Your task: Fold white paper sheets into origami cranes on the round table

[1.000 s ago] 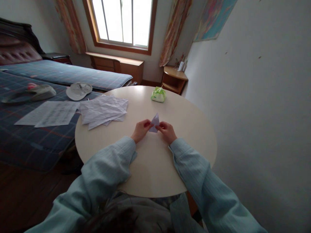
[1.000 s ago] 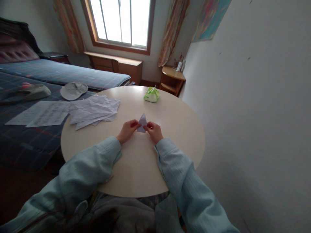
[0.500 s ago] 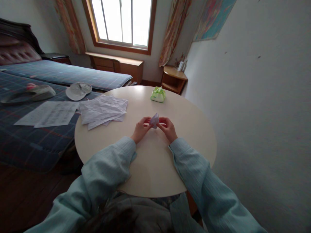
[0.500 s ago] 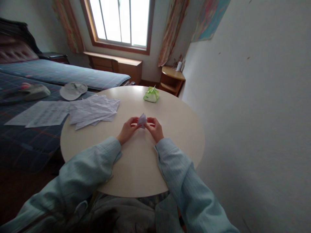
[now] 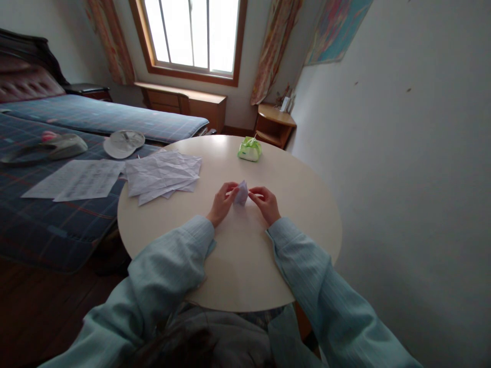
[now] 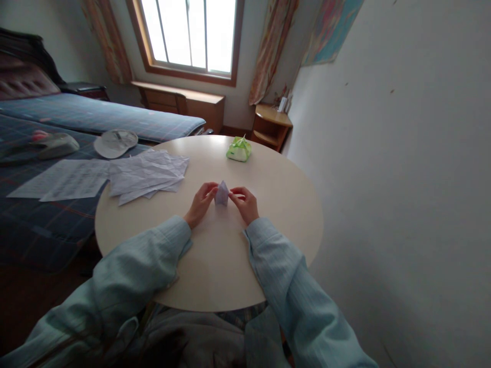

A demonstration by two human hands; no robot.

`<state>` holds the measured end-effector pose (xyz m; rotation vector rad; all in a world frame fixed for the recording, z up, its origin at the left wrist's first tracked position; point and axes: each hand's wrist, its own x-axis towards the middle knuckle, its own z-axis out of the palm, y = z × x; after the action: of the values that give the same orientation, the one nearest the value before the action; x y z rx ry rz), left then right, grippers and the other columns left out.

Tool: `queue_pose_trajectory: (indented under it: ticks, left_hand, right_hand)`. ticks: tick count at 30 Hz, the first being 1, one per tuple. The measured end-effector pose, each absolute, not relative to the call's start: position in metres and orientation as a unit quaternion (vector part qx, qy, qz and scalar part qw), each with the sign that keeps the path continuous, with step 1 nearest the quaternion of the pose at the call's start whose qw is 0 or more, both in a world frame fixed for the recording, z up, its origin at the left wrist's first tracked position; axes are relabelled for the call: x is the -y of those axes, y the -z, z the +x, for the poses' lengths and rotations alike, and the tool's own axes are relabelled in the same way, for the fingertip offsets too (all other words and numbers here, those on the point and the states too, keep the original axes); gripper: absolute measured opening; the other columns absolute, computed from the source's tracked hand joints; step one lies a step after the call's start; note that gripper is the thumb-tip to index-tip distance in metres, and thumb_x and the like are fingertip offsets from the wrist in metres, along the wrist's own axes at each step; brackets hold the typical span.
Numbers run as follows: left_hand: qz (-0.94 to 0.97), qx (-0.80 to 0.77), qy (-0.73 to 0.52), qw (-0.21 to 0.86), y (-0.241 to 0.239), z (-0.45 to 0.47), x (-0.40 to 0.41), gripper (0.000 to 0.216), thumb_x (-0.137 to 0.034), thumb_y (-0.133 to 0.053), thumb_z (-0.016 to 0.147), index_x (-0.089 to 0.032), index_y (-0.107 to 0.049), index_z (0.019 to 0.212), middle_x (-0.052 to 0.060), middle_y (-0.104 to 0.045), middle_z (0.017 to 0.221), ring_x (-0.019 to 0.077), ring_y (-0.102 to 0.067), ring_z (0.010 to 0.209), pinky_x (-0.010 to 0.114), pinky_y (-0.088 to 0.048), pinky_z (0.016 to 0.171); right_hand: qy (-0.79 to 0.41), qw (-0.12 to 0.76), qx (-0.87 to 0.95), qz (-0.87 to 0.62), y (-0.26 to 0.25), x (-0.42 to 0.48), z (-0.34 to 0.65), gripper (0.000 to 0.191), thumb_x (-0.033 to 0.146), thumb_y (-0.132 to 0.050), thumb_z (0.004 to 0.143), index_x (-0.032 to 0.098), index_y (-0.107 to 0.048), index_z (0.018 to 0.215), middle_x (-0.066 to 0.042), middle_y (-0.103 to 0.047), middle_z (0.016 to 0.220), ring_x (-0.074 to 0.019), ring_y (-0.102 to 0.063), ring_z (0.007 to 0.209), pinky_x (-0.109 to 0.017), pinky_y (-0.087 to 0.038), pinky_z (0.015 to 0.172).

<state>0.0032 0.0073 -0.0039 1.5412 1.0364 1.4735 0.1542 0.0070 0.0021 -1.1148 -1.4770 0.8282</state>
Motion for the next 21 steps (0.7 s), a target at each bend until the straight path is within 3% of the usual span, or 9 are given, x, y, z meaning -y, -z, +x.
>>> queue_pose_trajectory:
  ticks: [12, 21]
  left_hand:
    - [0.585, -0.386, -0.594, 0.393, 0.0075, 0.0032, -0.0108, 0.018, -0.032, -0.054, 0.074, -0.016, -0.052, 0.08, 0.003, -0.06, 0.081, 0.0133, -0.057, 0.08, 0.025, -0.047, 0.069]
    - [0.632, -0.423, -0.547, 0.35, 0.0076, 0.0019, -0.0102, 0.01, -0.023, -0.054, 0.074, -0.015, -0.058, 0.08, 0.004, -0.062, 0.083, 0.0127, -0.057, 0.079, 0.024, -0.047, 0.068]
  right_hand:
    - [-0.333, 0.533, 0.625, -0.462, 0.0007, -0.009, 0.1549, 0.023, 0.04, -0.063, 0.063, 0.018, -0.058, 0.069, -0.004, -0.063, 0.082, -0.0152, -0.058, 0.079, -0.03, -0.048, 0.069]
    - [-0.336, 0.521, 0.626, -0.473, 0.0048, -0.0107, 0.1542, 0.026, 0.042, -0.064, 0.06, 0.018, -0.058, 0.07, -0.003, -0.061, 0.08, -0.0153, -0.057, 0.078, -0.031, -0.048, 0.07]
